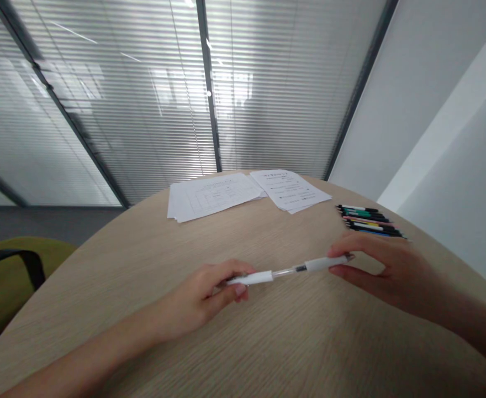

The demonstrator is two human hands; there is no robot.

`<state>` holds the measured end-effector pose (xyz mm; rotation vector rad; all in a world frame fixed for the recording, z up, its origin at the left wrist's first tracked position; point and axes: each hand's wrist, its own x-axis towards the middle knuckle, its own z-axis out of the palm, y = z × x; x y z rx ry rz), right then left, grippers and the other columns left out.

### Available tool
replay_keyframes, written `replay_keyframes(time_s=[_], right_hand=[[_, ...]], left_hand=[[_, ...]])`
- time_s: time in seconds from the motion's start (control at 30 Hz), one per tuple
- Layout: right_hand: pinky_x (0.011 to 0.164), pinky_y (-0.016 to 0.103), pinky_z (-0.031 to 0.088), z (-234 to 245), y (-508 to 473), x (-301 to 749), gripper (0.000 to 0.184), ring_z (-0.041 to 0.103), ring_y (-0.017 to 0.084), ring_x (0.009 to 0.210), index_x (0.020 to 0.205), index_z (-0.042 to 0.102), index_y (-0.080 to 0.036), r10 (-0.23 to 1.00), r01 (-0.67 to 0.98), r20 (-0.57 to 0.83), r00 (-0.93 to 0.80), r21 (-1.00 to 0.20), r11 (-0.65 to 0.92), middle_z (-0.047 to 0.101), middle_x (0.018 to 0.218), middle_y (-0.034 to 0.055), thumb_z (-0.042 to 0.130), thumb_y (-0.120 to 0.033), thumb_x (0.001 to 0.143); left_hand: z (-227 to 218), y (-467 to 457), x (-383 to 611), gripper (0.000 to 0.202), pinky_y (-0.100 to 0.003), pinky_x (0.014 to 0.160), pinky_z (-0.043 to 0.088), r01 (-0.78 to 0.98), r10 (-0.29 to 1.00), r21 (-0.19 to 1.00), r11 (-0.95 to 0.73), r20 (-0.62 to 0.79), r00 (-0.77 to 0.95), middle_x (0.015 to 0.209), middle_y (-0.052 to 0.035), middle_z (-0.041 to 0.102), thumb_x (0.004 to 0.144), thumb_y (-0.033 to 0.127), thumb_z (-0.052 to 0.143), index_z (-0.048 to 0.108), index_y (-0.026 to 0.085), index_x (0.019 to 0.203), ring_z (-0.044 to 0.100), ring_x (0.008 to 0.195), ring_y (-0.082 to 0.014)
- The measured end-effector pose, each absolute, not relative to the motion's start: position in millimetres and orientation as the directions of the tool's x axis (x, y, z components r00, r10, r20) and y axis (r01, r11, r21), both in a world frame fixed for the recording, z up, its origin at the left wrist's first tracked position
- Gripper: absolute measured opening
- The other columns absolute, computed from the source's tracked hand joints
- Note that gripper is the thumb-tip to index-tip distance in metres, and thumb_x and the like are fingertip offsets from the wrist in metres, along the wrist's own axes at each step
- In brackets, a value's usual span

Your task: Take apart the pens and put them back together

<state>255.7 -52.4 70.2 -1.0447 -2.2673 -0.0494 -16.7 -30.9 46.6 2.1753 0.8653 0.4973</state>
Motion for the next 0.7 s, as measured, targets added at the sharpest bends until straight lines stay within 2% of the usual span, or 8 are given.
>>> replay_keyframes(time_s=[0.2,0.37,0.57,0.7], right_hand=[[0.052,0.023,0.048,66.4,-49.0,255.7,0.008,0.057,0.014,0.058,0.073,0.057,-0.022,0.745,0.714,0.531,-0.403,-0.327,0.619,0.062,0.065,0.0008,0.051,-0.027,0.074],[0.054,0.023,0.047,64.7,-44.7,258.2,0.005,0.057,0.013,0.06,0.073,0.057,-0.021,0.806,0.649,0.478,-0.349,-0.497,0.576,0.061,0.066,0.0005,0.055,-0.026,0.071],[0.05,0.022,0.047,54.7,-36.9,250.7,0.012,0.058,0.013,0.056,0.073,0.053,-0.017,0.926,0.426,0.267,-0.268,-0.829,0.363,0.061,0.063,0.001,0.058,-0.027,0.069],[0.048,0.021,0.046,42.6,-38.6,238.5,0.012,0.057,0.012,0.054,0.071,0.052,-0.017,0.94,0.35,0.201,-0.276,-0.89,0.293,0.06,0.06,0.0002,0.059,-0.026,0.067]], left_hand=[[43.7,-30.6,-15.9,0.01,-0.027,0.065,0.041,0.444,0.728,0.769,-0.46,0.04,0.684,0.076,0.0001,0.052,0.083,0.02,0.034,0.042,0.017,0.087,0.05,0.07,-0.0121],[40.8,-30.6,-15.6,0.002,-0.023,0.054,0.036,0.532,0.818,0.737,-0.417,0.049,0.573,0.064,0.0054,0.039,0.078,0.021,0.036,0.036,0.02,0.077,0.039,0.057,-0.0104],[46.3,-29.3,-13.2,0.014,-0.019,0.046,0.029,0.472,0.9,0.819,-0.326,0.117,0.419,0.055,0.0081,0.03,0.07,0.03,0.045,0.036,0.02,0.067,0.03,0.049,-0.0081],[52.2,-35.5,-9.3,0.021,-0.018,0.043,0.024,0.483,0.886,0.842,-0.239,-0.014,0.463,0.048,0.0083,0.031,0.066,0.036,0.05,0.045,0.017,0.06,0.029,0.045,-0.0069]])
